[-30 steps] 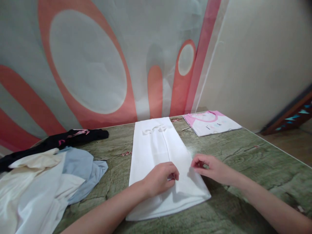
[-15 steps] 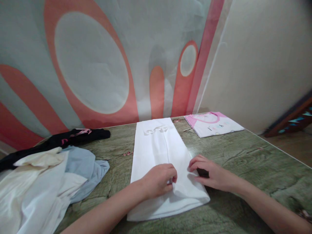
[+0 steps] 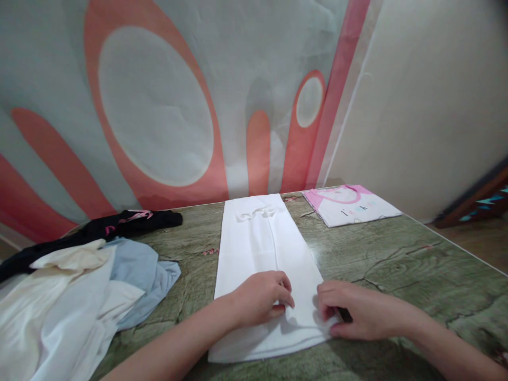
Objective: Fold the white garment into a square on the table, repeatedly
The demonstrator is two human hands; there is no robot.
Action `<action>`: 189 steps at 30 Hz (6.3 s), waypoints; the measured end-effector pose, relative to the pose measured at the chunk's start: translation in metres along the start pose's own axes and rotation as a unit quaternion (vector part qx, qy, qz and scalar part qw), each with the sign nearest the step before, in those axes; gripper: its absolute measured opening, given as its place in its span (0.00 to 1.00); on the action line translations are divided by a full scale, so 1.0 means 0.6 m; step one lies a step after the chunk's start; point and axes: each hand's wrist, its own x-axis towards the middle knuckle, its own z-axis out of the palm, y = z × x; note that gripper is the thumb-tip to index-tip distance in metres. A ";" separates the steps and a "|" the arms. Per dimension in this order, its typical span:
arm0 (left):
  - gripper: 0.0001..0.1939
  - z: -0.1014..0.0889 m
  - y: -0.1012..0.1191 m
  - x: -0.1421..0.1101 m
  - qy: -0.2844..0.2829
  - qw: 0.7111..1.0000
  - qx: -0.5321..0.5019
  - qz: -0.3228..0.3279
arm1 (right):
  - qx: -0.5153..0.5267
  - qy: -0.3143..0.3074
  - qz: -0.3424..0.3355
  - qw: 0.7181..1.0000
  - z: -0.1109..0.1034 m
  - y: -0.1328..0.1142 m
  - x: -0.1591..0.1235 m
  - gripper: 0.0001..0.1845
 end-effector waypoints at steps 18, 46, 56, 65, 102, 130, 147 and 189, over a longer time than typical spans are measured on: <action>0.28 -0.052 -0.112 -0.031 0.073 0.953 0.169 -0.242 | -0.193 0.243 0.071 0.948 0.025 0.070 0.124 0.34; 0.17 -0.073 -0.222 -0.062 0.282 0.930 0.041 -0.232 | 0.054 0.115 0.097 0.987 0.090 -0.108 0.167 0.24; 0.18 -0.057 -0.231 -0.060 0.275 0.933 0.047 -0.228 | 0.118 0.170 0.048 0.977 0.108 -0.094 0.169 0.14; 0.19 -0.055 -0.227 -0.059 0.242 0.941 0.063 -0.228 | 0.153 0.194 -0.007 0.969 0.116 -0.098 0.176 0.20; 0.25 -0.061 -0.164 -0.070 0.109 0.953 0.164 -0.231 | 0.047 0.257 0.053 0.964 -0.024 0.030 0.294 0.10; 0.29 -0.033 -0.113 -0.124 0.052 0.955 0.222 -0.192 | -0.214 0.260 0.114 0.935 -0.010 0.090 0.303 0.32; 0.32 -0.035 -0.070 -0.128 -0.003 0.951 0.218 -0.218 | -0.231 0.176 0.155 0.944 0.023 0.091 0.288 0.40; 0.18 -0.056 0.030 -0.247 0.000 0.987 0.157 -0.027 | -0.189 0.191 -0.053 0.962 0.033 0.101 -0.031 0.27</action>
